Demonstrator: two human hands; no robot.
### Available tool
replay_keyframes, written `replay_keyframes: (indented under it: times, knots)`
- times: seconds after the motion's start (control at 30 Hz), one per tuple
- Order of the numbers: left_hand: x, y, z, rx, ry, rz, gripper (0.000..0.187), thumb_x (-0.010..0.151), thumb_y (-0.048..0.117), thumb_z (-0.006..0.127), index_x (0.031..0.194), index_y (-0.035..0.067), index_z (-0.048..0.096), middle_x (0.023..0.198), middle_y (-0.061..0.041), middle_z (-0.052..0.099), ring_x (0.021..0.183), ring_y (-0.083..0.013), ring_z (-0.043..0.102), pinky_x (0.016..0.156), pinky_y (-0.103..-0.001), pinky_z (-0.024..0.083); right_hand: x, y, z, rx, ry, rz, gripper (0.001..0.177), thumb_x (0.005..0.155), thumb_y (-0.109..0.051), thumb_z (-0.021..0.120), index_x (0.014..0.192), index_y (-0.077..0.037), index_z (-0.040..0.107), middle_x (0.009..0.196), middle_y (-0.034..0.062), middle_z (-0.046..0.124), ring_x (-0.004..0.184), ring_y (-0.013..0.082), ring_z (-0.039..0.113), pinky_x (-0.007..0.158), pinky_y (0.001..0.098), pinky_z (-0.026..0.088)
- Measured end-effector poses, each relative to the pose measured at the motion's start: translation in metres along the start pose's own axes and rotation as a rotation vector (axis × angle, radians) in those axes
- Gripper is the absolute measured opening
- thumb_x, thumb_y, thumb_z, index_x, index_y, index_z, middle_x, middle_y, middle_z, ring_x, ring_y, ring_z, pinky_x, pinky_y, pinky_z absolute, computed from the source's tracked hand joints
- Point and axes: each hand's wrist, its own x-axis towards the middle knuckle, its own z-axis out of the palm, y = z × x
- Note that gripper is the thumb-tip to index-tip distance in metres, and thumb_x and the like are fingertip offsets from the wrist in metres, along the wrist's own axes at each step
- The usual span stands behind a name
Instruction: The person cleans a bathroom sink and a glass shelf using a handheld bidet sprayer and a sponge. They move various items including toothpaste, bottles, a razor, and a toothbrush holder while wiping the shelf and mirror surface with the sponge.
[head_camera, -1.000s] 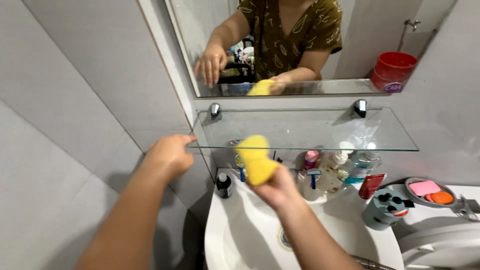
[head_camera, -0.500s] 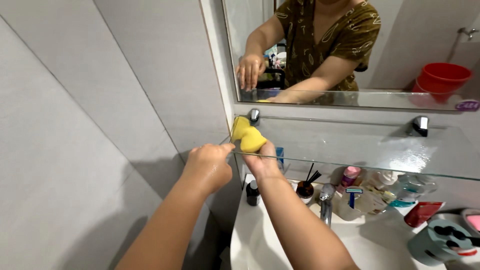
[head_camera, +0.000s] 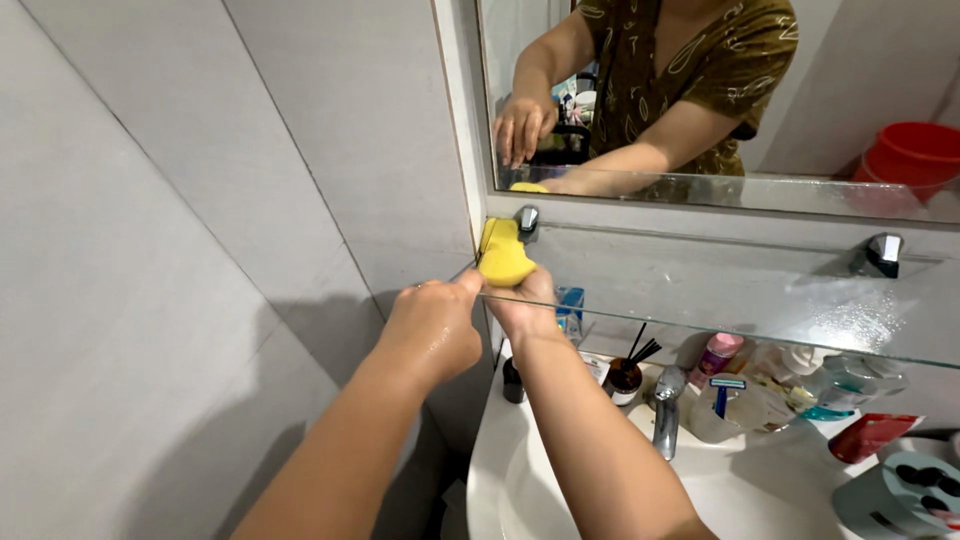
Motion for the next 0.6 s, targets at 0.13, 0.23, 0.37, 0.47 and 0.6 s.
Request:
replay_keyframes:
  times: [0.13,0.23,0.37,0.47,0.6]
  knots:
    - [-0.001,0.001,0.006,0.037,0.034,0.041,0.036,0.068,-0.001,0.062,0.103,0.007,0.064,0.083,-0.017,0.072,0.092,-0.0362,0.068,0.085,-0.048,0.05,-0.019,0.004,-0.005,-0.005,0.053,-0.016,0.022,0.099,-0.008,0.051,0.115,0.0,0.063,0.109,0.015,0.071,0.1,0.0286,0.07,0.092,0.0444,0.057]
    - [0.0,0.0,0.008,0.051,0.046,0.047,0.036,0.067,-0.001,0.062,0.102,0.007,0.063,0.082,-0.016,0.072,0.092,-0.0359,0.068,0.084,-0.049,0.05,-0.04,0.007,-0.008,0.028,0.02,0.008,0.019,0.097,-0.007,0.055,0.113,-0.001,0.064,0.108,0.0142,0.071,0.1,0.0277,0.07,0.092,0.0443,0.058]
    - [-0.001,0.003,0.01,0.057,0.03,0.037,0.034,0.067,-0.001,0.062,0.1,0.006,0.062,0.082,-0.016,0.072,0.093,-0.0353,0.068,0.085,-0.049,0.049,-0.074,-0.004,-0.024,0.122,-0.081,0.042,0.02,0.1,-0.002,0.054,0.117,0.0,0.064,0.11,0.0155,0.071,0.102,0.0281,0.071,0.091,0.0426,0.059]
    - [-0.002,0.005,0.007,0.024,0.031,0.044,0.032,0.069,-0.001,0.062,0.1,0.007,0.063,0.081,-0.015,0.072,0.093,-0.0347,0.068,0.085,-0.048,0.049,-0.089,-0.019,-0.03,0.024,0.13,-0.141,0.027,0.092,-0.009,0.052,0.113,-0.001,0.066,0.105,0.0145,0.073,0.094,0.0283,0.071,0.083,0.0442,0.057]
    - [0.001,0.01,0.005,0.053,-0.008,0.01,0.035,0.068,-0.001,0.062,0.102,0.006,0.062,0.083,-0.017,0.072,0.093,-0.0364,0.068,0.087,-0.048,0.05,-0.057,-0.047,-0.011,0.074,0.103,-0.229,0.026,0.096,-0.005,0.05,0.116,0.0,0.065,0.106,0.016,0.072,0.094,0.0293,0.072,0.085,0.0424,0.059]
